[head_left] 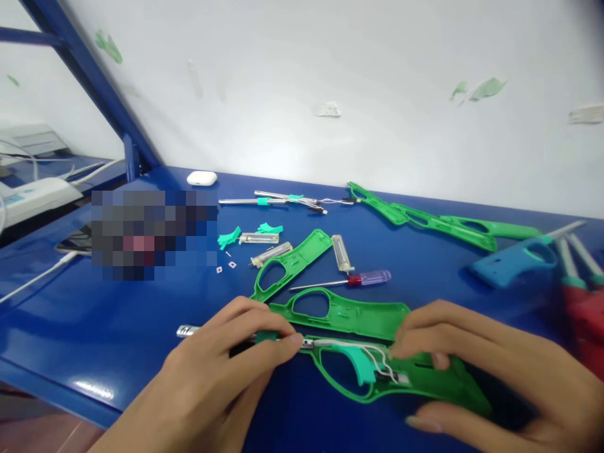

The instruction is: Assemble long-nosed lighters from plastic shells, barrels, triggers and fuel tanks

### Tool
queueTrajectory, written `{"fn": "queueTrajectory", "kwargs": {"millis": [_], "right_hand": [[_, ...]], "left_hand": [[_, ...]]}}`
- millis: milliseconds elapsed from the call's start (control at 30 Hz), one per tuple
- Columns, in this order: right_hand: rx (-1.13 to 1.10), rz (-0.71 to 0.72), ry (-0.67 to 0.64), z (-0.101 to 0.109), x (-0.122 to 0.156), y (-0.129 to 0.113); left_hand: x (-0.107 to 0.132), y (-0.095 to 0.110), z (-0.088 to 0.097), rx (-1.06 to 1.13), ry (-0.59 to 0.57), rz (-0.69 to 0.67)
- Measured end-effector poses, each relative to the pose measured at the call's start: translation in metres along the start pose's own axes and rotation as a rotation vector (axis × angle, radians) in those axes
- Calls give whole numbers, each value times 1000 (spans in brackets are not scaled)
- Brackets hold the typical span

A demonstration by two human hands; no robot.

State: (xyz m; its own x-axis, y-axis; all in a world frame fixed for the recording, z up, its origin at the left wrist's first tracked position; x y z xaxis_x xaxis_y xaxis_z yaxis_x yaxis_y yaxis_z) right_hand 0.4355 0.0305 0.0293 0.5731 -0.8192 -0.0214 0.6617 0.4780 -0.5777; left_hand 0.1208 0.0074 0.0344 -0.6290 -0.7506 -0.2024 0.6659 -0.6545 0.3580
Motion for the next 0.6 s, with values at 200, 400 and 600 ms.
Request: {"fn": "queueTrajectory", "kwargs": {"millis": [200, 400, 600], "right_hand": [[83, 23, -22, 1, -1, 0], [75, 113, -16, -1, 0, 3], [-51, 39, 78, -1, -17, -15]], "left_hand": [[-10, 0, 7, -24, 54, -50], [3, -5, -2, -74, 22, -15], [-2, 1, 0, -82, 28, -49]]}}
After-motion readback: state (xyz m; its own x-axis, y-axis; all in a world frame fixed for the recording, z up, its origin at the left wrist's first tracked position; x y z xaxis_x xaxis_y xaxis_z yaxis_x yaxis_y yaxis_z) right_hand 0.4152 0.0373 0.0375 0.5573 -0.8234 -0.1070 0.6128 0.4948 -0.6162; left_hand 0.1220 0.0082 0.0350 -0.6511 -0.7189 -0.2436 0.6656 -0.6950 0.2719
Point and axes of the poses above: each hand's wrist, its own x-axis away from the middle knuckle, its own z-axis out of the back of the hand, y = z × x, the point moved 4 cm from there along -x, towards the middle knuckle, and after that the axes turned 15 degrees about -y, right-handed, at the moved point
